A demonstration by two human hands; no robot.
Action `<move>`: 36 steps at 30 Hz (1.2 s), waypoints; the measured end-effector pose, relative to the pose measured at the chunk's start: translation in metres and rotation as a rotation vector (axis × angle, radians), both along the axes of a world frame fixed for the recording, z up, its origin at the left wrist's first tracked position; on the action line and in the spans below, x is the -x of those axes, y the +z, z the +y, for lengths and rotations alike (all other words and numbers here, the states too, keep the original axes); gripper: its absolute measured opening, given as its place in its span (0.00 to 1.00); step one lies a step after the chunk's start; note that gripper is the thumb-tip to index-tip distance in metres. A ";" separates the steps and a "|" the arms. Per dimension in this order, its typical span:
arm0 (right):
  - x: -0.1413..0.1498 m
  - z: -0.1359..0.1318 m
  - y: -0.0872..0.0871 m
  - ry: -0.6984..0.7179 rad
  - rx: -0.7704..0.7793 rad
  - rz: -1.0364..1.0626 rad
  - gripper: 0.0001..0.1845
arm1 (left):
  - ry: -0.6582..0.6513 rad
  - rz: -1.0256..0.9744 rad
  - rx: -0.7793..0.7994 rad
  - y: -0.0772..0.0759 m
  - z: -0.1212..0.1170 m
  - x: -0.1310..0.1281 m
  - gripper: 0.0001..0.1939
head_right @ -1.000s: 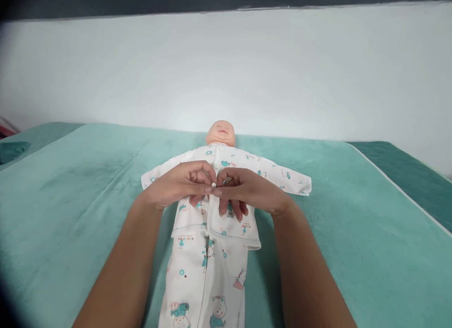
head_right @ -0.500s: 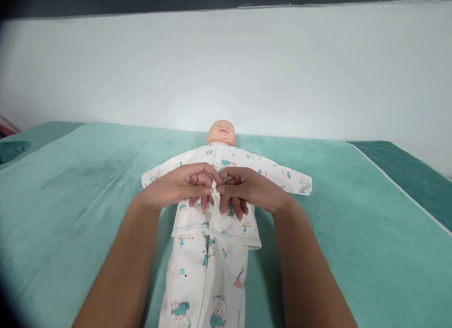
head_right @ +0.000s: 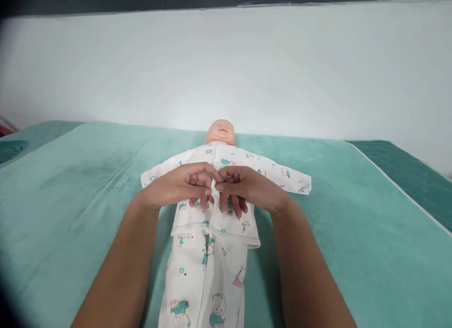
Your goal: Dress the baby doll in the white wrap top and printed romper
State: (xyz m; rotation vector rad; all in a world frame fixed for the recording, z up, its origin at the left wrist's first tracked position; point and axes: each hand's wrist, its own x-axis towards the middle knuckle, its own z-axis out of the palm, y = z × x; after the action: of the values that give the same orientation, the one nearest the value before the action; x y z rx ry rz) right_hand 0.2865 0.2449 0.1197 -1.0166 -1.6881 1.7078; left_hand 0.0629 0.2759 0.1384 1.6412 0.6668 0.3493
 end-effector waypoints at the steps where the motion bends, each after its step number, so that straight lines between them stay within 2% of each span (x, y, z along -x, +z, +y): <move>1: 0.000 0.000 0.000 -0.002 -0.002 0.001 0.14 | 0.008 0.006 0.000 0.000 0.000 -0.001 0.13; 7: 0.000 0.000 0.001 0.002 -0.005 -0.004 0.12 | 0.053 0.028 -0.009 0.000 -0.002 -0.003 0.13; 29: -0.001 0.001 -0.001 0.005 -0.011 -0.022 0.11 | 0.066 0.033 -0.013 0.002 -0.002 -0.003 0.13; 33: -0.001 0.000 0.000 0.000 0.001 -0.031 0.10 | 0.119 -0.015 -0.039 0.000 -0.003 -0.006 0.08; 36: -0.001 -0.001 0.000 -0.003 0.010 -0.014 0.07 | 0.219 -0.076 -0.076 -0.003 -0.002 -0.010 0.10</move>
State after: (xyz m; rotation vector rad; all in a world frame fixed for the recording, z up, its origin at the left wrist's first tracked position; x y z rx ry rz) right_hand 0.2872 0.2443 0.1199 -1.0377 -1.6882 1.7121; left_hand 0.0726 0.2734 0.1352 1.6212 0.7857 0.5985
